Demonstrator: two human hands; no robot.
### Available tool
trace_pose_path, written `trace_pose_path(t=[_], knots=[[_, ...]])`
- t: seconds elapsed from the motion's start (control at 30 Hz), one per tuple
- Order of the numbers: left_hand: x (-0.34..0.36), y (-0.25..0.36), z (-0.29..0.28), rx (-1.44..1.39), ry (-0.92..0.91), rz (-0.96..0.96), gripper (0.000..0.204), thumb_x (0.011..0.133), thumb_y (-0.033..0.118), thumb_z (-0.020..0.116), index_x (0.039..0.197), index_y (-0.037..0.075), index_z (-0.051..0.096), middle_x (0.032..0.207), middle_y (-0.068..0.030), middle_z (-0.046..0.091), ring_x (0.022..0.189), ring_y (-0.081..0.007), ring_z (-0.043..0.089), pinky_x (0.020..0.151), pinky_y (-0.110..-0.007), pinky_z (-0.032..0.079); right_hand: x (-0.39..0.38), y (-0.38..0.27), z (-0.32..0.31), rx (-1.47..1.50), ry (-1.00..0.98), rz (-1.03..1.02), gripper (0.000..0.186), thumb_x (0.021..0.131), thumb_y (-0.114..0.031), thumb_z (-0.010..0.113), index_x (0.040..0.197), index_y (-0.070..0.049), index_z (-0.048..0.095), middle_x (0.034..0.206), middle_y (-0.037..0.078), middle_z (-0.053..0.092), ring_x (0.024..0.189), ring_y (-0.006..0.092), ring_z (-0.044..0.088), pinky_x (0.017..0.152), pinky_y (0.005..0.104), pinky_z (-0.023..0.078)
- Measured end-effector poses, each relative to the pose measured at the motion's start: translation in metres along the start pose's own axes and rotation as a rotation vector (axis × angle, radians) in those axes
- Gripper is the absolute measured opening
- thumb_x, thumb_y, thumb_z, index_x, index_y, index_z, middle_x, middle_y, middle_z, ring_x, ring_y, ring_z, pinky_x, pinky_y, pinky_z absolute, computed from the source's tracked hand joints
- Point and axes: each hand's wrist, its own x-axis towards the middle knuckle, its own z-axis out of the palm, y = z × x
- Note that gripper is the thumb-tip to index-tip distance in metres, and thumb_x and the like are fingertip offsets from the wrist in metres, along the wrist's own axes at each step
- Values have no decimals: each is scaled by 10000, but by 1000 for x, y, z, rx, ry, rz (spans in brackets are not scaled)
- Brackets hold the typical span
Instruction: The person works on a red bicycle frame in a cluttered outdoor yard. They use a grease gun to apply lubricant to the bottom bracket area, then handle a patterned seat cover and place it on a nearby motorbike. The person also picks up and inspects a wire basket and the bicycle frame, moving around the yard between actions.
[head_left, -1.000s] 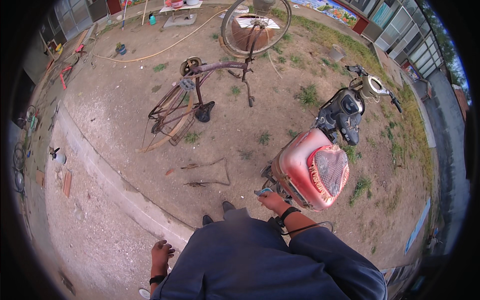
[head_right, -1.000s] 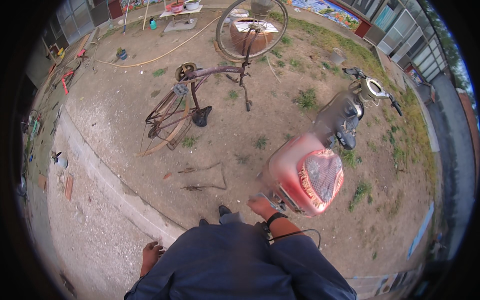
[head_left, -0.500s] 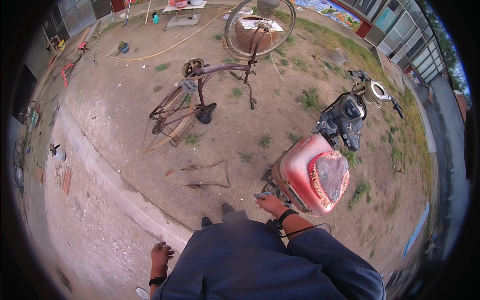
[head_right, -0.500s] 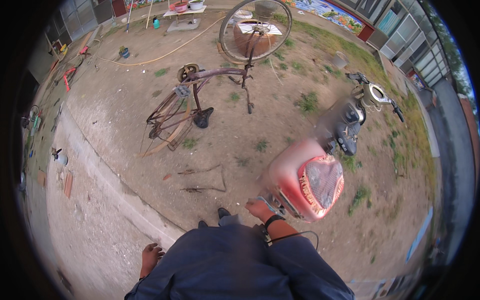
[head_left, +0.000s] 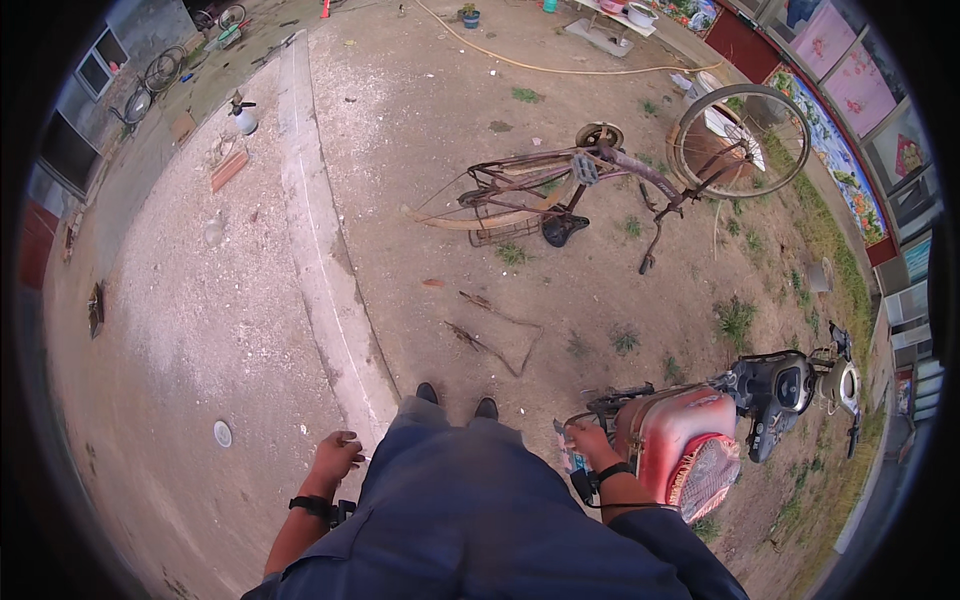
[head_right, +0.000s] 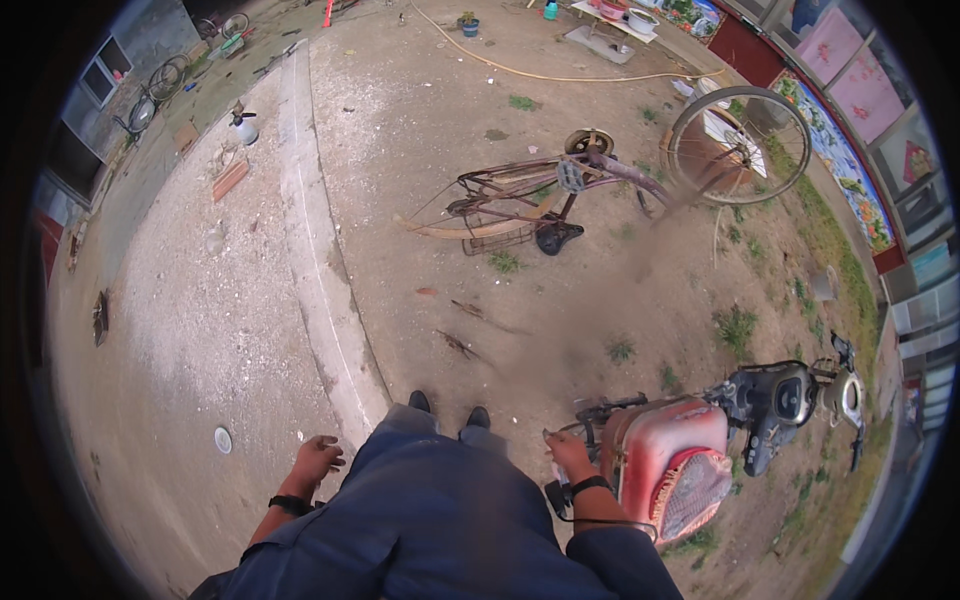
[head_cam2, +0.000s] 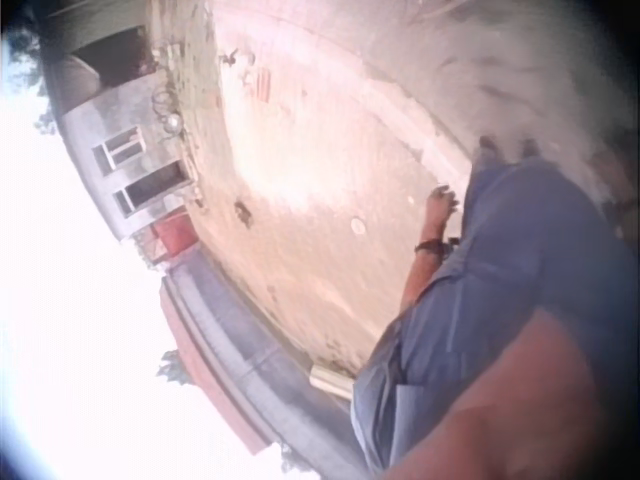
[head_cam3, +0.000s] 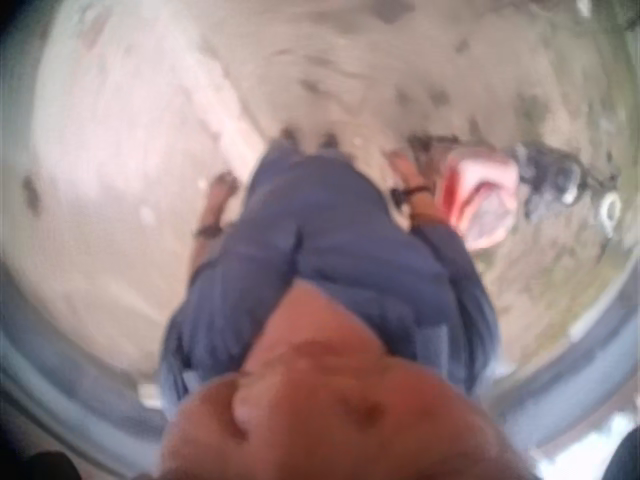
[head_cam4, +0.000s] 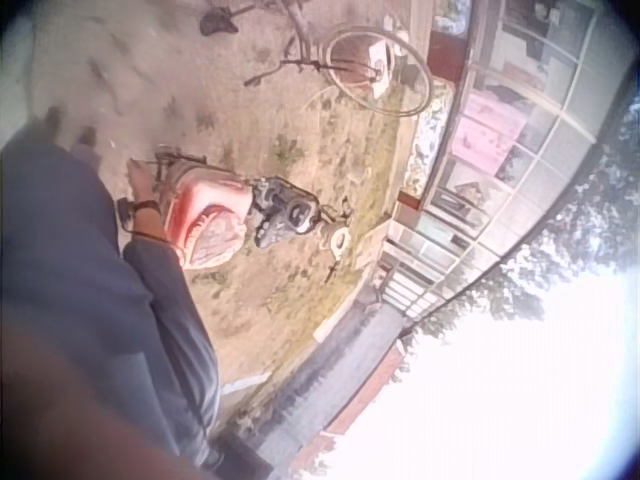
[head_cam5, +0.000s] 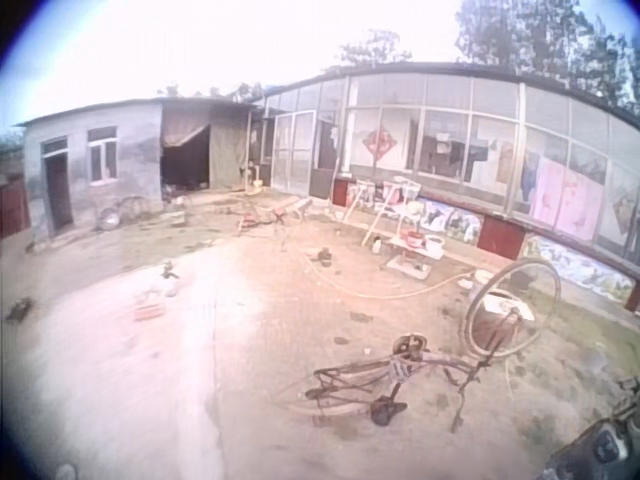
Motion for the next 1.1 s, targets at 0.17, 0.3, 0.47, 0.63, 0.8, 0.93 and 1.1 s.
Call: trace_pose_path(t=[0.17,0.3,0.47,0.63,0.8,0.93,1.1], knots=[[5,-25,-29,-88,45,-92,430,895,90,644,1287,-71,569,1029,-182,712,810,-237,735,662,-338,573,29,-40,22,-119,-32,-27,354,910,-283,698,1077,29,715,885,130,728,762,222,730,624,335,546],[40,-19,-59,-130,45,-116,432,895,95,643,1286,-75,573,1036,-192,712,823,-245,740,675,-343,582,49,-98,58,-74,-37,-18,348,915,-287,698,1063,27,721,870,122,724,758,205,724,603,337,535],[109,21,-128,-163,54,-87,438,895,96,642,1291,-78,573,1028,-200,712,806,-250,740,671,-348,587,81,-190,130,-236,-57,-12,363,921,-287,702,1129,11,695,897,93,707,759,200,709,616,333,523],[157,77,-219,-150,97,-29,441,892,93,641,1295,-73,574,1008,-194,712,795,-243,738,654,-350,584,88,-297,221,-160,-115,-80,384,936,-277,695,1200,1,663,963,82,692,814,184,700,664,315,511],[202,127,-284,-245,163,2,442,892,92,641,1298,-67,569,1009,-185,708,801,-242,730,651,-345,579,118,-388,291,-257,-171,-214,374,954,-265,676,1215,3,661,1004,99,708,830,186,703,672,313,514],[241,162,-303,-290,158,-31,439,895,93,641,1295,-72,566,1031,-191,705,815,-248,725,658,-342,575,157,-450,318,-393,-191,-172,390,951,-267,675,1219,16,656,1025,103,709,863,189,702,694,330,523],[300,219,-321,-350,197,-67,449,897,80,639,1308,-80,556,1045,-198,701,834,-263,733,660,-350,576,248,-523,347,-545,-228,-149,413,932,-288,683,1206,21,663,1030,102,713,863,213,706,711,349,536]])
